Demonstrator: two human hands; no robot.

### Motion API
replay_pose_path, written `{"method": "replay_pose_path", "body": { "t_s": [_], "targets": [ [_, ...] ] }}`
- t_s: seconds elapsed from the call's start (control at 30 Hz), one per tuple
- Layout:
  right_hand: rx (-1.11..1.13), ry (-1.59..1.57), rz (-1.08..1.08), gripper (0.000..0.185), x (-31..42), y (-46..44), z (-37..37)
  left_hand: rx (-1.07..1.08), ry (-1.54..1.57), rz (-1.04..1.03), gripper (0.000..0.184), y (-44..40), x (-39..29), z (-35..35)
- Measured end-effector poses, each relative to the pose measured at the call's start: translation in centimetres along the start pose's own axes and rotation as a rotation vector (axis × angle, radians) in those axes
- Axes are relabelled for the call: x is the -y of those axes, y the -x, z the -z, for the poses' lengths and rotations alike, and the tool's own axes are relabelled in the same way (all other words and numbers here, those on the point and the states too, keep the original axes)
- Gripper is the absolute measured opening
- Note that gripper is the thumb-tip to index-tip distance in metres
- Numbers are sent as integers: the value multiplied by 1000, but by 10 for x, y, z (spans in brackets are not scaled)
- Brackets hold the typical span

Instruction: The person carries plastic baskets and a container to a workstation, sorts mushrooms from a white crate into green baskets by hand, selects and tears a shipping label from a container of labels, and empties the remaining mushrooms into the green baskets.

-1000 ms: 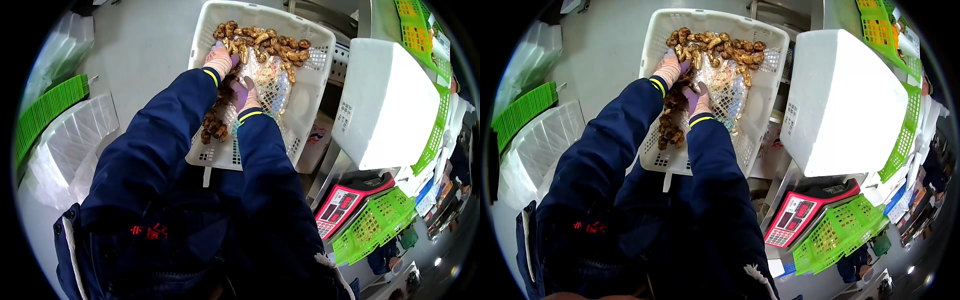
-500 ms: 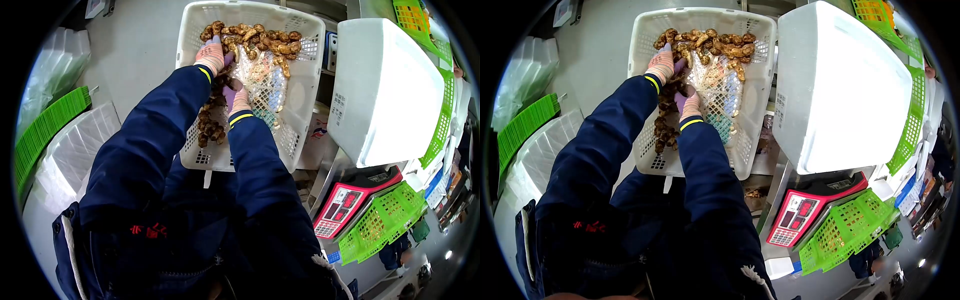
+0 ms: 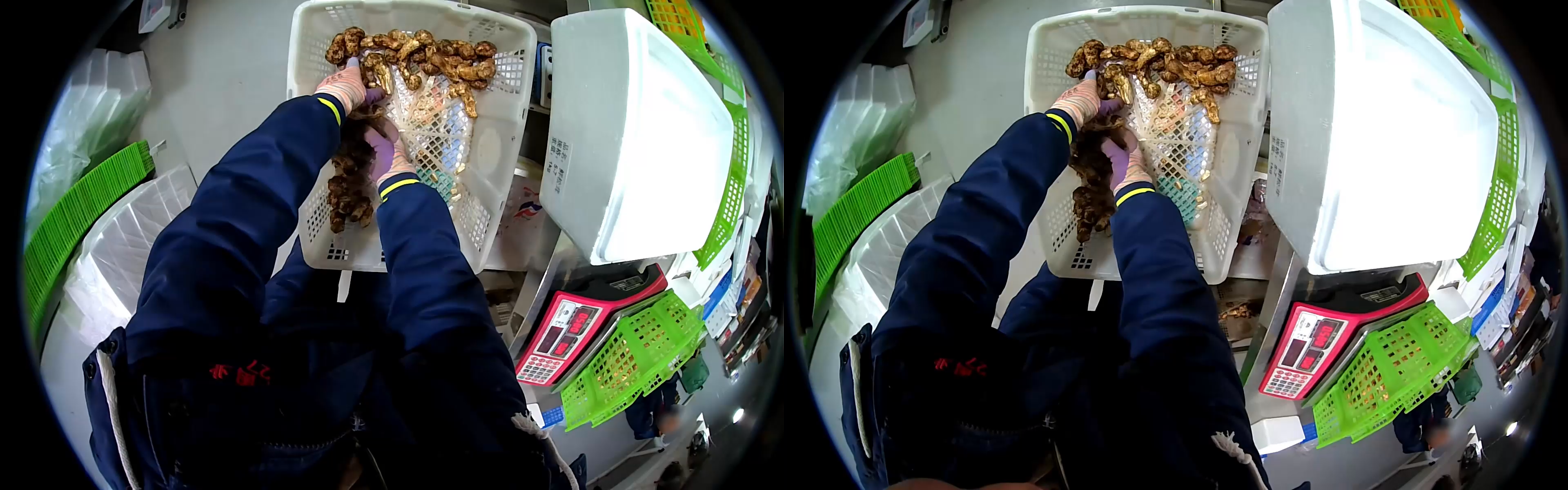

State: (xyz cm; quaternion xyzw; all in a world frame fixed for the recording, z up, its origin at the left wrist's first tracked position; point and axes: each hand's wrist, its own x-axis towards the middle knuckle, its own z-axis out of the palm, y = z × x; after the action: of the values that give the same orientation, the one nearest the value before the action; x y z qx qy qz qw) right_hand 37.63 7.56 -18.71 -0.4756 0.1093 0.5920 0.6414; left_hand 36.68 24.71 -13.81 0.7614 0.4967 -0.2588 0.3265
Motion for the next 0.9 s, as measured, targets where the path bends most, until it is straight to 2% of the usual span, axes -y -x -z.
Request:
{"method": "replay_pose_path", "body": {
  "t_s": [0.1,0.13,0.17,0.2,0.27,0.3,0.37,0.43,0.5,0.57,0.63,0.67,0.7,0.77,0.8,0.83,0.9],
  "targets": [
    [-40,18,-11,53,-2,2,-2,37,45,-5,89,0,2,-7],
    [-67,19,-28,53,-6,-1,3,6,75,70,89,-2,4,-17],
    [-68,19,-27,53,-12,-4,6,-92,154,12,86,1,9,-29],
    [14,19,37,52,-11,-2,-2,-60,188,47,85,7,8,-29],
    [10,-233,-75,47,-6,7,-9,-10,229,61,84,20,9,-33],
    [13,-234,-73,47,-5,10,-8,-13,227,59,84,23,10,-38],
    [-19,-412,-359,44,-4,13,-9,2,117,13,80,29,9,-49],
    [-86,-369,-381,50,-6,15,-7,-15,77,48,77,39,3,-51],
    [-108,-115,-244,68,-3,20,-8,17,111,73,74,42,-1,-46],
    [-101,-98,-86,76,0,30,-14,-29,348,-53,65,56,4,-48],
    [-1,-37,85,78,16,55,-25,-165,441,-119,57,80,2,-48],
    [13,-92,87,79,15,60,-24,-200,463,-163,53,93,-2,-47],
    [-3,-133,97,79,27,81,-36,-265,458,-221,52,115,-11,-35],
    [-18,-91,254,80,32,109,-42,-367,451,-372,50,134,-10,-40],
    [-21,21,304,80,38,123,-45,-326,562,-415,48,153,-18,-31],
    [-56,113,349,79,48,145,-54,-353,497,-457,46,176,-27,-18],
    [-83,19,418,78,57,179,-64,-466,426,-604,44,215,-45,-3]
  ]
}}
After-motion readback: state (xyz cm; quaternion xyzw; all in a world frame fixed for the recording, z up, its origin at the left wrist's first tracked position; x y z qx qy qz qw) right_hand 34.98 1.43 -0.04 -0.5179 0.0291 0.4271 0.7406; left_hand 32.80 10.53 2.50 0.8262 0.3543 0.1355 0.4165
